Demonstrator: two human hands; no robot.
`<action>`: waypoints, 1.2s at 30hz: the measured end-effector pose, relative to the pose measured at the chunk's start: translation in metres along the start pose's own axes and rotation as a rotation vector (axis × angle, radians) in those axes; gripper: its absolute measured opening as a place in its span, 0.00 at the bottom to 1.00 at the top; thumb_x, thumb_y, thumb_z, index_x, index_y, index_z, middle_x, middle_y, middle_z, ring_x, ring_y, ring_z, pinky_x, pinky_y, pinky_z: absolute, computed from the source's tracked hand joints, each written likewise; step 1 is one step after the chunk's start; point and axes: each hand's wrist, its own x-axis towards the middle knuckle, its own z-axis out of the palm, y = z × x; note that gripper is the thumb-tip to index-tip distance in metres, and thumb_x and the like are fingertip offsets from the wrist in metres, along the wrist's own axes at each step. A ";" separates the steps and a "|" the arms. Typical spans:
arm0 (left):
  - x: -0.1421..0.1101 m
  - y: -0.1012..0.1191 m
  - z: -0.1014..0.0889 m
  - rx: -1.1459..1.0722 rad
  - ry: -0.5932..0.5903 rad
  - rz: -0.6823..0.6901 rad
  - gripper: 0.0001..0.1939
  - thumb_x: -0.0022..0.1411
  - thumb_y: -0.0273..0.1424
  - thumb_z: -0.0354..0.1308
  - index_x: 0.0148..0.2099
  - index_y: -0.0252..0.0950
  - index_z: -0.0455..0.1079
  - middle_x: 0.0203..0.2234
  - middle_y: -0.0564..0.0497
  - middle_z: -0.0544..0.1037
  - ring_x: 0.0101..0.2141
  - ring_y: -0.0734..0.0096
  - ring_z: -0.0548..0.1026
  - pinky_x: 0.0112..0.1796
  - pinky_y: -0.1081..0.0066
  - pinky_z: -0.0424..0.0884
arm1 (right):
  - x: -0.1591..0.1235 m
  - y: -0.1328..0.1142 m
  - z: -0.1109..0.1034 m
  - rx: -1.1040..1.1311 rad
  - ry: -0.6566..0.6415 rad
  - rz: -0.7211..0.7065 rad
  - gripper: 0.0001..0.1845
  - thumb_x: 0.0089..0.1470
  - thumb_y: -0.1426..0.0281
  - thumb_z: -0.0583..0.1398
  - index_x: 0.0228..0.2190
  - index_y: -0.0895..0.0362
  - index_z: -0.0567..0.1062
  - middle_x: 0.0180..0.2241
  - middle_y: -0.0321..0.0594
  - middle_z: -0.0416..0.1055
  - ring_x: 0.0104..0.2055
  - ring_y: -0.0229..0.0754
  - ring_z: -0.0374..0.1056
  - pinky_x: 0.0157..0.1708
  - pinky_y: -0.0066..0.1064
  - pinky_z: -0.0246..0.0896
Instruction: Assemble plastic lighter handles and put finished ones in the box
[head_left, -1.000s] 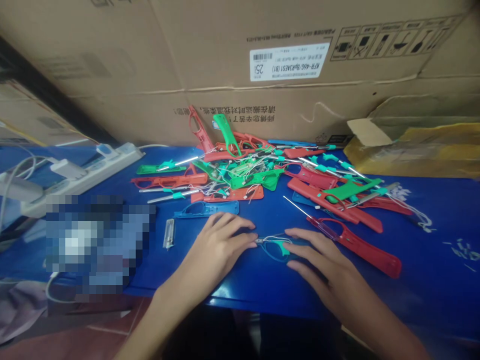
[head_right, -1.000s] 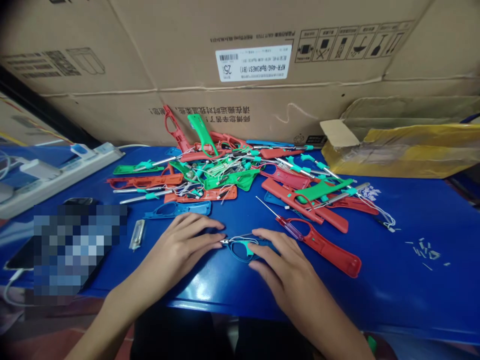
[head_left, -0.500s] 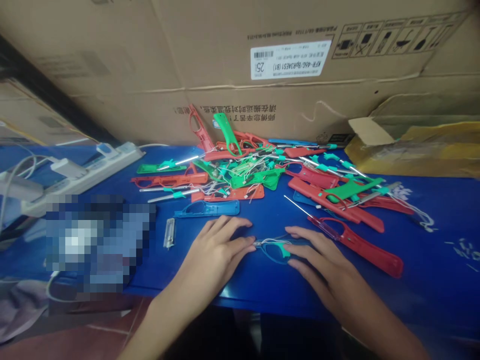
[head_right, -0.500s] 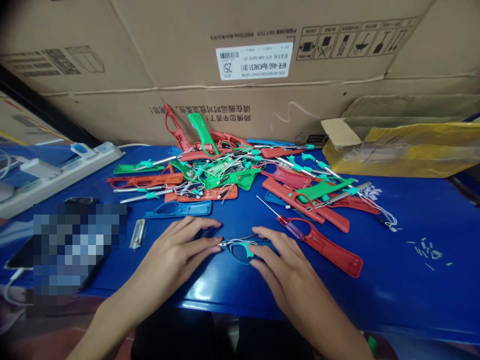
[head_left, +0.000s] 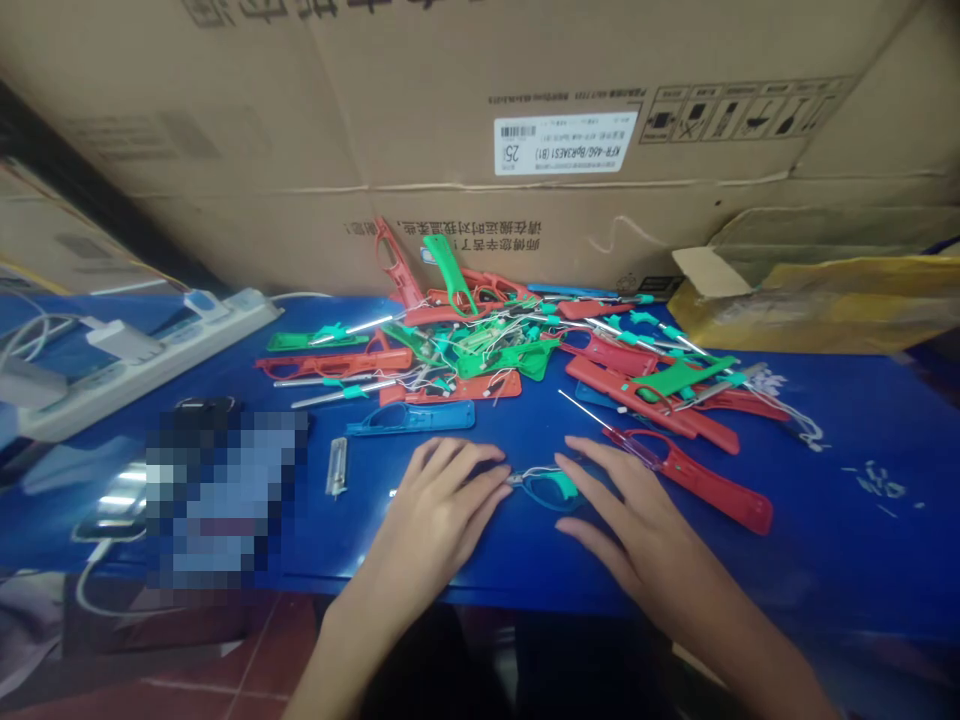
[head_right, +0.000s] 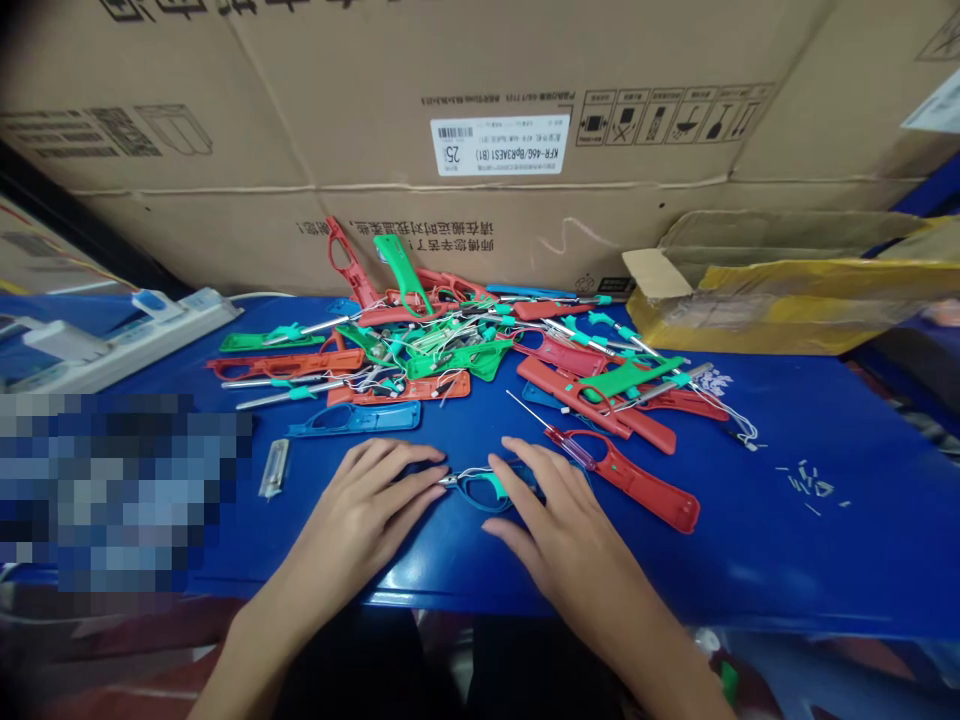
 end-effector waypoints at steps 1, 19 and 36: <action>0.000 0.000 -0.001 -0.004 -0.008 0.001 0.09 0.75 0.27 0.56 0.52 0.37 0.76 0.49 0.47 0.80 0.47 0.59 0.74 0.50 0.54 0.68 | 0.001 0.000 0.002 -0.008 -0.006 -0.007 0.23 0.69 0.63 0.57 0.62 0.54 0.70 0.62 0.51 0.70 0.63 0.55 0.69 0.57 0.53 0.73; 0.015 0.008 0.008 -0.181 -0.037 -0.032 0.08 0.73 0.33 0.60 0.51 0.39 0.76 0.46 0.52 0.81 0.45 0.64 0.74 0.49 0.60 0.65 | 0.002 0.001 0.004 0.016 0.022 -0.011 0.15 0.70 0.65 0.56 0.55 0.52 0.73 0.55 0.47 0.75 0.55 0.51 0.74 0.53 0.48 0.74; 0.014 0.008 0.012 -0.156 0.002 -0.021 0.07 0.74 0.27 0.58 0.48 0.38 0.77 0.43 0.52 0.82 0.41 0.65 0.72 0.44 0.62 0.65 | 0.003 -0.001 0.002 -0.035 0.019 -0.028 0.17 0.71 0.63 0.53 0.56 0.53 0.72 0.56 0.49 0.75 0.55 0.52 0.75 0.50 0.50 0.76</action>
